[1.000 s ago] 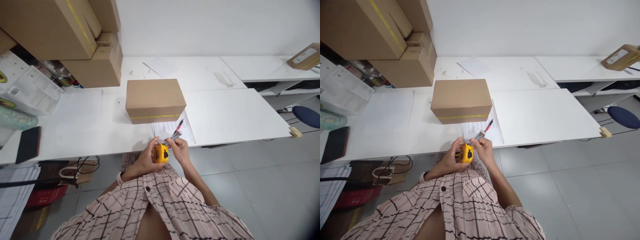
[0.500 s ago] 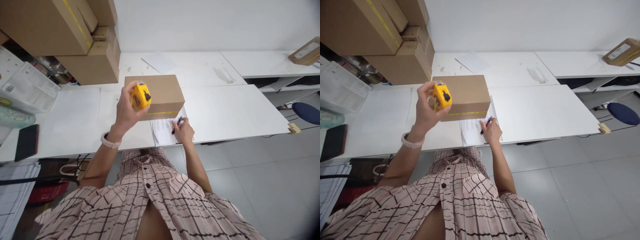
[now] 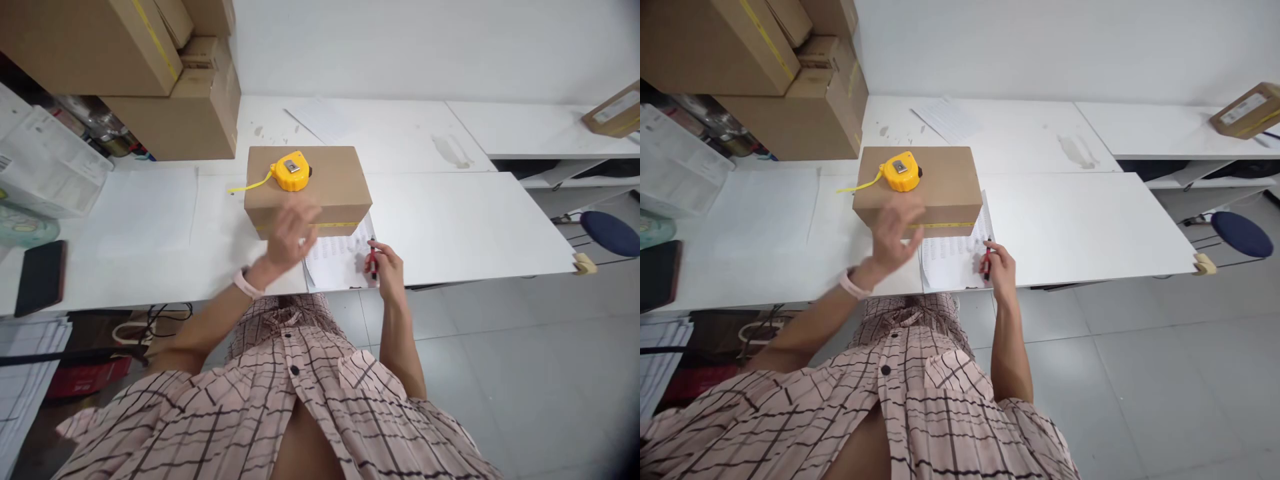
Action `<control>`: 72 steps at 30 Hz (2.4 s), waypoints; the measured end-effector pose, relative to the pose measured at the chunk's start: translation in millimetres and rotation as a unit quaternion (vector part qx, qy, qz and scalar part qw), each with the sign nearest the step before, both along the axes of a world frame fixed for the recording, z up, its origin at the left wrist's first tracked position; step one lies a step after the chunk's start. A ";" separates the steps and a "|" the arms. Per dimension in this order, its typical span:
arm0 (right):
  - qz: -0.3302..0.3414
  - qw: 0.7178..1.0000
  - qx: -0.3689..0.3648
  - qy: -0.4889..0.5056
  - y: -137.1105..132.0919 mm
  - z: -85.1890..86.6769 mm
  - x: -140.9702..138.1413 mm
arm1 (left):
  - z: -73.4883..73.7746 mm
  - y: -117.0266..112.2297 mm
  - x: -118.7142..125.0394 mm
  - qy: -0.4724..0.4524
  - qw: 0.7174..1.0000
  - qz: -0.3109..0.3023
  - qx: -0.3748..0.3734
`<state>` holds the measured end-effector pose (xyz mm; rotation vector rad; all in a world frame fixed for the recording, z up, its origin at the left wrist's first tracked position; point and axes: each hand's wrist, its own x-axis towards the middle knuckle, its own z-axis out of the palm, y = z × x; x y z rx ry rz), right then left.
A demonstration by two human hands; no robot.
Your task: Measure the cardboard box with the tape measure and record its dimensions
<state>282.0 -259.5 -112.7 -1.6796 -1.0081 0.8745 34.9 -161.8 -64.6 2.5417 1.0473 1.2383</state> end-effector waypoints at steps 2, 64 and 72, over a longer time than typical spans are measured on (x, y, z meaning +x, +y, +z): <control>0.004 0.986 0.058 0.156 -11.0 4.4 6.9 | -30.9 -40.8 11.1 0.046 0.993 -0.092 -0.053; 0.010 0.995 0.090 -0.053 37.1 -39.2 -51.8 | -103.0 -98.9 42.3 0.319 0.946 -0.036 -0.047; 0.014 0.996 0.088 -0.024 36.2 -40.2 -51.6 | -102.3 -99.2 42.1 0.312 0.949 -0.033 -0.037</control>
